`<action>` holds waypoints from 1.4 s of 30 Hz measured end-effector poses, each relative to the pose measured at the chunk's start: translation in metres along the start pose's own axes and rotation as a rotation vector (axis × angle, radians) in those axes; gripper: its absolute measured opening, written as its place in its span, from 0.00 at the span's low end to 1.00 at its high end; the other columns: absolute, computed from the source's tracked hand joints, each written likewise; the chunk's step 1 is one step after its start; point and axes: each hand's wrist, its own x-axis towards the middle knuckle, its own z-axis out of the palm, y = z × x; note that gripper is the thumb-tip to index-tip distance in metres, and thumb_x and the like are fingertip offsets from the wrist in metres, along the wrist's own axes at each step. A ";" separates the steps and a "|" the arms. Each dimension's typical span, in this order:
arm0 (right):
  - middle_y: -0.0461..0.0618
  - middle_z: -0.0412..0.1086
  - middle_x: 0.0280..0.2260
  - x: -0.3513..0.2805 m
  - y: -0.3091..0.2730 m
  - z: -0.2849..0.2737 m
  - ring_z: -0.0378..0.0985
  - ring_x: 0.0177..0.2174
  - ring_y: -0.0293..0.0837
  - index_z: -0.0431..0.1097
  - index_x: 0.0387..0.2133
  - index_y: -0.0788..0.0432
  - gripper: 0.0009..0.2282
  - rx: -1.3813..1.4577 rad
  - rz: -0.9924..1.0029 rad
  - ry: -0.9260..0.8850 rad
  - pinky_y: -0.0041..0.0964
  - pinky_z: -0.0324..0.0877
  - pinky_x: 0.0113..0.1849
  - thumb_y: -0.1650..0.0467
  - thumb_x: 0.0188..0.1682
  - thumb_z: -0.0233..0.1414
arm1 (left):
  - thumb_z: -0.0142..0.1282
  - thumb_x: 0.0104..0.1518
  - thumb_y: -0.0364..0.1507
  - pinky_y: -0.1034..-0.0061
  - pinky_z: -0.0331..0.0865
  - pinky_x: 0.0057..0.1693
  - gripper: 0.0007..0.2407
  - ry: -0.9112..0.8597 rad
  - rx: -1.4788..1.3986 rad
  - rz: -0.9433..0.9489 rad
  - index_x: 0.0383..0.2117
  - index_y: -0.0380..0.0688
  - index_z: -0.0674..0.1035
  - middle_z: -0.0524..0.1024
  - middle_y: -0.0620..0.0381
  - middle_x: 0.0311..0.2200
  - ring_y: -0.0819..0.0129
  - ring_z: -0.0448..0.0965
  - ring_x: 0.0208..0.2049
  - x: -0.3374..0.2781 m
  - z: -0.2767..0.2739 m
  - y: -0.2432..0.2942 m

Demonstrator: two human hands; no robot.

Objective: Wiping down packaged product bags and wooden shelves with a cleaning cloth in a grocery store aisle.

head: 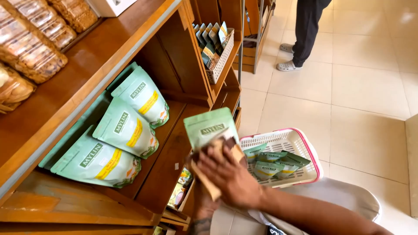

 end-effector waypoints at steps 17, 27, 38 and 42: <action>0.53 0.60 0.65 -0.020 0.023 -0.037 0.62 0.63 0.51 0.53 0.68 0.53 0.23 1.111 0.753 0.302 0.44 0.58 0.61 0.72 0.57 0.39 | 0.50 0.61 0.43 0.60 0.74 0.56 0.27 0.223 -0.048 0.005 0.66 0.46 0.64 0.73 0.53 0.57 0.60 0.76 0.54 0.007 0.008 0.004; 0.69 0.69 0.55 -0.071 0.089 0.000 0.68 0.55 0.62 0.68 0.56 0.67 0.21 0.956 1.105 0.064 0.54 0.62 0.55 0.62 0.61 0.40 | 0.53 0.58 0.43 0.61 0.78 0.54 0.26 0.121 -0.020 0.005 0.61 0.42 0.68 0.77 0.50 0.52 0.59 0.82 0.49 -0.010 0.021 0.050; 0.57 0.74 0.49 -0.049 0.036 0.010 0.79 0.46 0.51 0.65 0.56 0.60 0.22 2.037 1.106 0.340 0.50 0.77 0.47 0.64 0.49 0.53 | 0.53 0.62 0.44 0.67 0.76 0.50 0.23 0.163 0.934 0.203 0.55 0.38 0.76 0.81 0.46 0.46 0.60 0.82 0.45 -0.015 0.057 0.034; 0.58 0.75 0.47 -0.051 0.036 0.009 0.80 0.44 0.52 0.65 0.55 0.63 0.21 2.063 1.163 0.366 0.48 0.79 0.44 0.65 0.50 0.53 | 0.53 0.62 0.43 0.60 0.68 0.58 0.27 0.197 1.432 0.598 0.61 0.36 0.70 0.73 0.38 0.55 0.45 0.72 0.56 -0.029 0.079 0.051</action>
